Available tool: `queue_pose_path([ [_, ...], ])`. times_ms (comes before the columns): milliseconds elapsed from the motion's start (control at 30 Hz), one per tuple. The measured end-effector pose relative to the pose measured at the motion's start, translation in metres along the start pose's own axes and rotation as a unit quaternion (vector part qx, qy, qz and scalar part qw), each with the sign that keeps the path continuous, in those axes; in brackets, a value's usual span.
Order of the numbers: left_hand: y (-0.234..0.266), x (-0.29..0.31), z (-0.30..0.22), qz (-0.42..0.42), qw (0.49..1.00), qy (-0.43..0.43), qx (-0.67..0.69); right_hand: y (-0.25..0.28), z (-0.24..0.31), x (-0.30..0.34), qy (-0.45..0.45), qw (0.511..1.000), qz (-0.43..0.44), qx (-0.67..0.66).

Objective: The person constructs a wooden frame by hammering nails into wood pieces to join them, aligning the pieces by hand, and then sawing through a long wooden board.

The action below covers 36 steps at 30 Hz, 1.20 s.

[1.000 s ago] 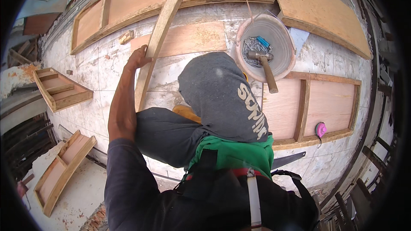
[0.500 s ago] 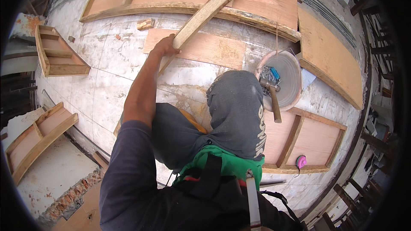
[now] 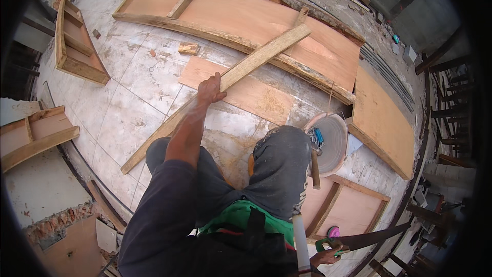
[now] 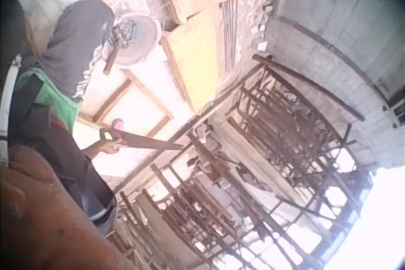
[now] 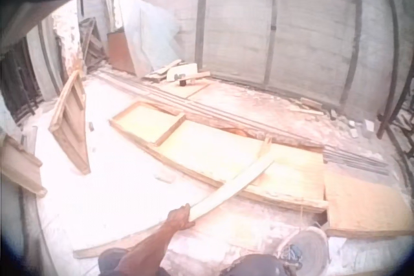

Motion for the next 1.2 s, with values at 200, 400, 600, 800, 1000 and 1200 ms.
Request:
queue_pose_path([
  [200,0.023,0.012,0.027,-0.026,0.999,0.026,0.005,-0.024,0.224,-0.019,0.161,0.978,0.049,-0.119],
  [400,0.022,0.021,0.082,0.002,0.992,0.128,0.017,-0.079,0.410,0.100,0.169,0.804,0.382,-0.423],
  [600,0.017,0.032,0.128,0.075,0.959,0.272,0.040,-0.097,0.514,0.279,0.213,0.619,0.615,-0.439],
  [800,0.012,0.038,0.122,0.036,0.956,0.289,0.041,-0.132,0.553,0.437,0.349,0.509,0.732,-0.289],
  [1000,0.013,0.043,0.123,-0.002,0.963,0.265,0.044,-0.156,0.516,0.524,0.406,0.446,0.770,-0.209],
  [1200,0.022,0.052,0.106,-0.094,0.953,0.288,0.005,-0.171,0.507,0.538,0.487,0.404,0.748,-0.199],
])
Point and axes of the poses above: each hand's wrist, its own x-axis away from the middle knuckle, its own y-axis out of the back of the hand, z = x × y, the point moved 6 cm from there along -x, towards the middle knuckle, and after that the axes turned 2 degrees about -y, right-handed, at the moved point
